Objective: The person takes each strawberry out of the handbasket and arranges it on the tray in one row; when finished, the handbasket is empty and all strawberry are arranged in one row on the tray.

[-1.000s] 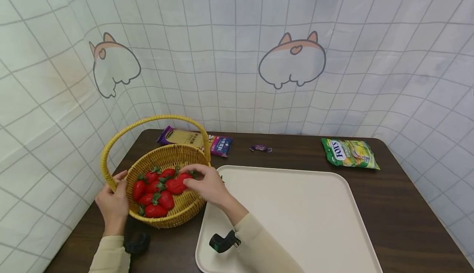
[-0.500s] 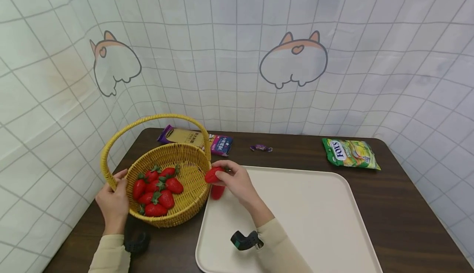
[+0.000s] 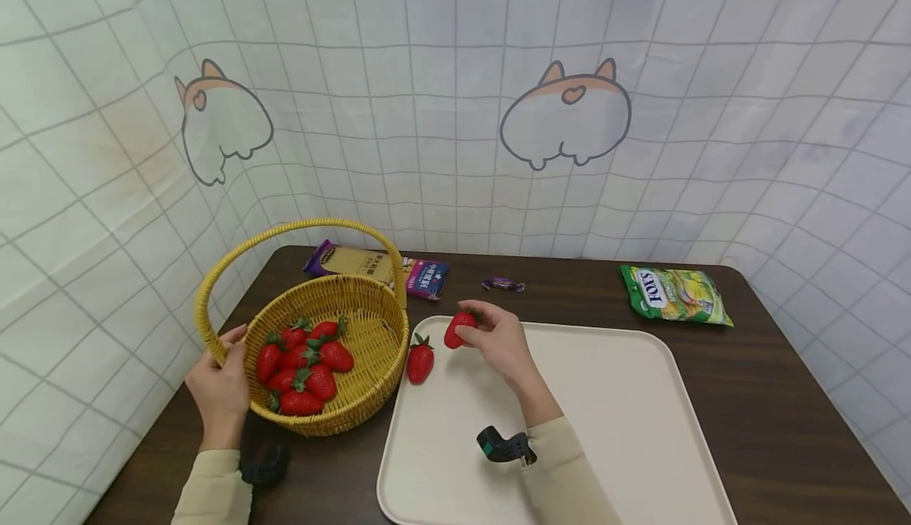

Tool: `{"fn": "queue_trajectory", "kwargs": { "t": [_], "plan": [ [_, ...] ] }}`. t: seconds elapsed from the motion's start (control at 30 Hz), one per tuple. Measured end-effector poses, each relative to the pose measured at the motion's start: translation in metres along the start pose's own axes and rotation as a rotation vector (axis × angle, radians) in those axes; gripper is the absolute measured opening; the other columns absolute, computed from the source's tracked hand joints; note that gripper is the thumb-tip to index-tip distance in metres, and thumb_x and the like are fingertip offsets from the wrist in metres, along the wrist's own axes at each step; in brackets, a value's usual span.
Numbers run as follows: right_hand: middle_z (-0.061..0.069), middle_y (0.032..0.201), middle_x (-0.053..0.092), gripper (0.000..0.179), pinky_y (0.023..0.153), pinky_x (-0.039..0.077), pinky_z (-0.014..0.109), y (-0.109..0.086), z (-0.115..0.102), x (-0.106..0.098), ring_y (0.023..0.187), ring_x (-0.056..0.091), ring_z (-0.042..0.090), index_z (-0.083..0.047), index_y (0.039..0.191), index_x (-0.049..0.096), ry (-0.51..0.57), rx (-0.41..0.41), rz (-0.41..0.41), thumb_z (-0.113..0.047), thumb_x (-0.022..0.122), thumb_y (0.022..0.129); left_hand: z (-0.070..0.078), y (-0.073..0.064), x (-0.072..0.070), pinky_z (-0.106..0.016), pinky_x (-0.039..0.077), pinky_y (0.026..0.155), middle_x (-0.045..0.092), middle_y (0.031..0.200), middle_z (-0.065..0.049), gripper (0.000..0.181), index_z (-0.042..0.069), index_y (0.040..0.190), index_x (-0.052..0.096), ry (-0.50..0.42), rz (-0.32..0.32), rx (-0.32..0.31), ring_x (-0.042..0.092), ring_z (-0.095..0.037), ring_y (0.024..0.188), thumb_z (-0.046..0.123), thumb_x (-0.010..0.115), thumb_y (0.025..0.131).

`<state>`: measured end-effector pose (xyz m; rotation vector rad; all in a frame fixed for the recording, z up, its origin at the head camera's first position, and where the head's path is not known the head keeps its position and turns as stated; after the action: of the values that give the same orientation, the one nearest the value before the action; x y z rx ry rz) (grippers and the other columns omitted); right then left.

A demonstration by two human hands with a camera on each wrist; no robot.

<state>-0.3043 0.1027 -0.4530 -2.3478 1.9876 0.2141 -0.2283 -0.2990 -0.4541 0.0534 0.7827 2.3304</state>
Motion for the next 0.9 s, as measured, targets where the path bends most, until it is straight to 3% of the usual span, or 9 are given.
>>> {"fn": "queue_trajectory", "kwargs": {
  "t": [0.33,0.5,0.77,0.9],
  "plan": [
    [0.021,0.127,0.056,0.036,0.082,0.055,0.034,0.004,0.022,-0.026,0.101,0.06,0.031,-0.003,0.124,0.061,-0.141,0.114,0.043,-0.009,0.069,0.089,0.001,0.0,0.001,-0.022,0.034,0.066,0.073,0.108,-0.01,0.019,-0.008,0.071,0.061,-0.008,0.004,0.015,0.062,-0.023,0.096,-0.004,0.058,0.09],
    [0.019,0.128,0.055,0.035,0.077,0.052,0.029,0.004,0.028,-0.021,0.104,0.055,0.033,-0.006,0.122,0.063,-0.214,0.142,0.009,-0.011,0.069,0.088,0.001,0.0,0.0,-0.019,0.036,0.068,0.073,0.107,-0.011,0.019,-0.008,0.071,0.061,-0.008,0.003,0.013,0.063,-0.025,0.098,-0.004,0.058,0.09],
    [0.017,0.117,0.063,0.039,0.071,0.055,0.032,0.006,0.035,-0.005,0.091,0.062,0.025,-0.004,0.123,0.065,-0.207,0.094,-0.084,-0.005,0.07,0.085,0.001,0.001,0.0,-0.019,0.037,0.068,0.073,0.107,-0.011,0.018,-0.009,0.072,0.061,-0.014,0.005,0.001,0.062,-0.012,0.095,-0.003,0.059,0.089],
    [0.015,0.115,0.065,0.038,0.069,0.054,0.033,0.007,0.037,0.002,0.087,0.065,0.021,-0.006,0.121,0.067,-0.232,0.076,-0.108,-0.004,0.071,0.084,0.0,0.001,0.0,-0.016,0.039,0.072,0.073,0.106,-0.01,0.018,-0.007,0.071,0.06,-0.012,0.007,-0.004,0.063,-0.018,0.098,-0.003,0.059,0.089]
  ]
}}
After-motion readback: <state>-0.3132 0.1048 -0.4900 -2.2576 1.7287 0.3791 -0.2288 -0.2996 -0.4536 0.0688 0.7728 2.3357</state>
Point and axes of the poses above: each hand's wrist, its own y-axis towards the middle knuckle, its own x-axis out of the palm, z = x × y, the point moved 5 cm from there along y, towards the middle knuckle
